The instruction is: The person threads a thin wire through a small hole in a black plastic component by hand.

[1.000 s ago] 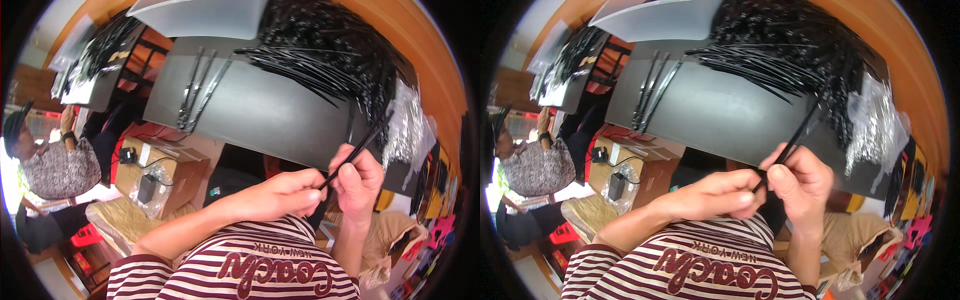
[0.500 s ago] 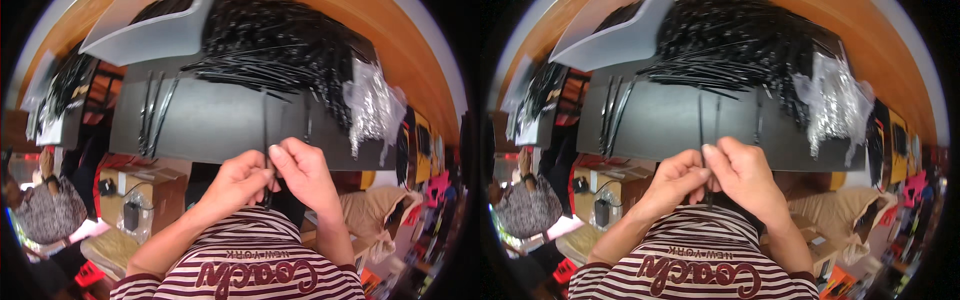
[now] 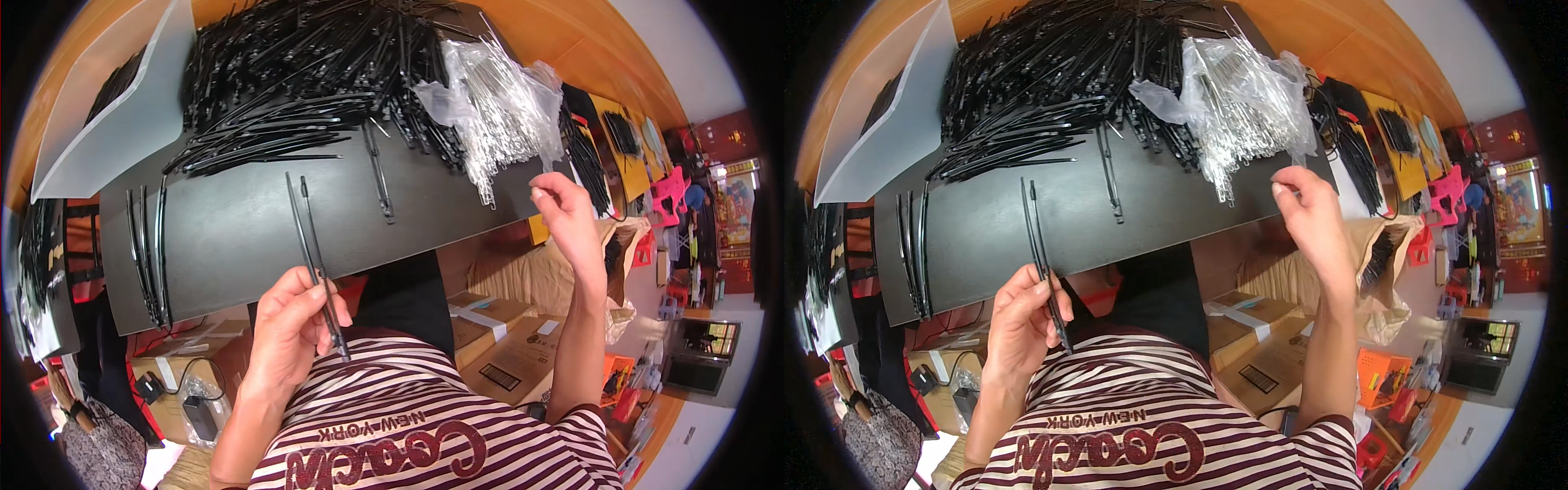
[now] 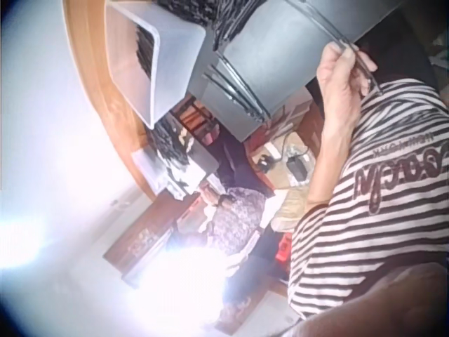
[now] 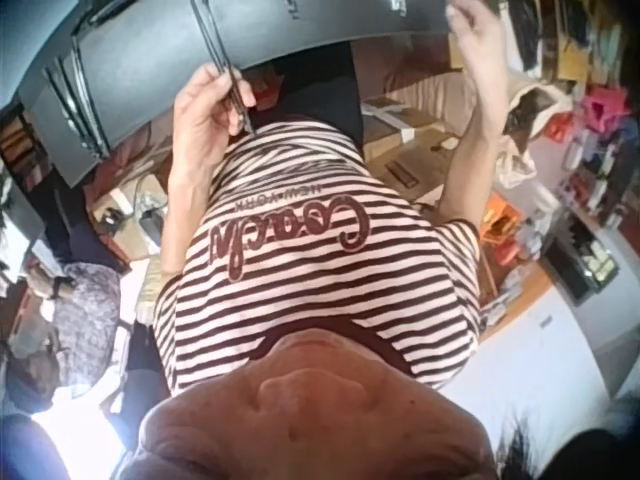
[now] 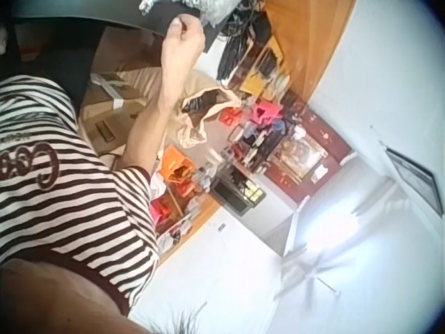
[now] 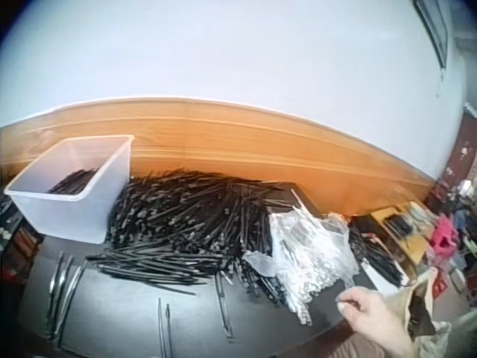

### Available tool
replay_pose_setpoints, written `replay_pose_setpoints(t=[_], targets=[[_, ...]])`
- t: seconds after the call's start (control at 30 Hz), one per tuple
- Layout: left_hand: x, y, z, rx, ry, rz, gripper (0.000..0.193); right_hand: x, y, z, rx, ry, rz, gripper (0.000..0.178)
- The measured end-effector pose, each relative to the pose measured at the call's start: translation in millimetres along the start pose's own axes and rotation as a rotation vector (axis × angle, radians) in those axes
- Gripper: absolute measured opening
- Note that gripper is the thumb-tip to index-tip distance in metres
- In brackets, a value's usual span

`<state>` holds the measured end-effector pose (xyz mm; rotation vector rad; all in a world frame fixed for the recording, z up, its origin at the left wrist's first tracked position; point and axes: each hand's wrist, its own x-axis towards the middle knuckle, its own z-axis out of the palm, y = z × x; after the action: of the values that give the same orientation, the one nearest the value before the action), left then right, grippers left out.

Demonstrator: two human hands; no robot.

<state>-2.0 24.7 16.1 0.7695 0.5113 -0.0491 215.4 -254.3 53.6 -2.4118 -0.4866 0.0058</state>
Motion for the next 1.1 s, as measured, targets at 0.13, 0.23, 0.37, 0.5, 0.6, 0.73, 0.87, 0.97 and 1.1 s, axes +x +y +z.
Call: replay_pose_setpoints(t=[0.13, 0.23, 0.37, 0.5, 0.6, 0.73, 0.87, 0.97, 1.1], targets=[[0, -4, -2, 0.006, 0.006, 0.014, 0.012, 3, -7, 13, 0.023, -0.138, 0.043, 0.013], [-4, -4, -1, 0.026, 0.025, 0.028, 0.012, 9, -40, 20, -0.148, -0.256, 0.097, 0.021], [-5, -7, 0, 0.027, 0.023, 0.036, 0.013, 25, -39, 35, -0.285, -0.162, 0.05, 0.03], [-7, -8, 1, 0.033, 0.027, 0.033, 0.012, 34, -19, 40, -0.271, -0.199, -0.002, 0.027], [-7, -8, -1, 0.035, 0.03, 0.023, 0.012, 35, -13, 34, -0.098, -0.25, 0.082, 0.023], [-7, -9, -3, 0.028, 0.038, 0.019, 0.012, 28, -12, 15, -0.027, -0.248, 0.099, 0.018], [-6, -10, -6, 0.045, 0.049, 0.031, 0.012, 5, -19, 1, -0.07, -0.389, 0.09, 0.018], [-5, -11, -6, 0.058, 0.047, 0.025, 0.012, -3, -18, -2, -0.192, -0.436, 0.121, 0.019], [-6, -11, -5, 0.066, 0.054, 0.024, 0.012, 10, -28, 15, -0.249, -0.371, 0.065, 0.022]])
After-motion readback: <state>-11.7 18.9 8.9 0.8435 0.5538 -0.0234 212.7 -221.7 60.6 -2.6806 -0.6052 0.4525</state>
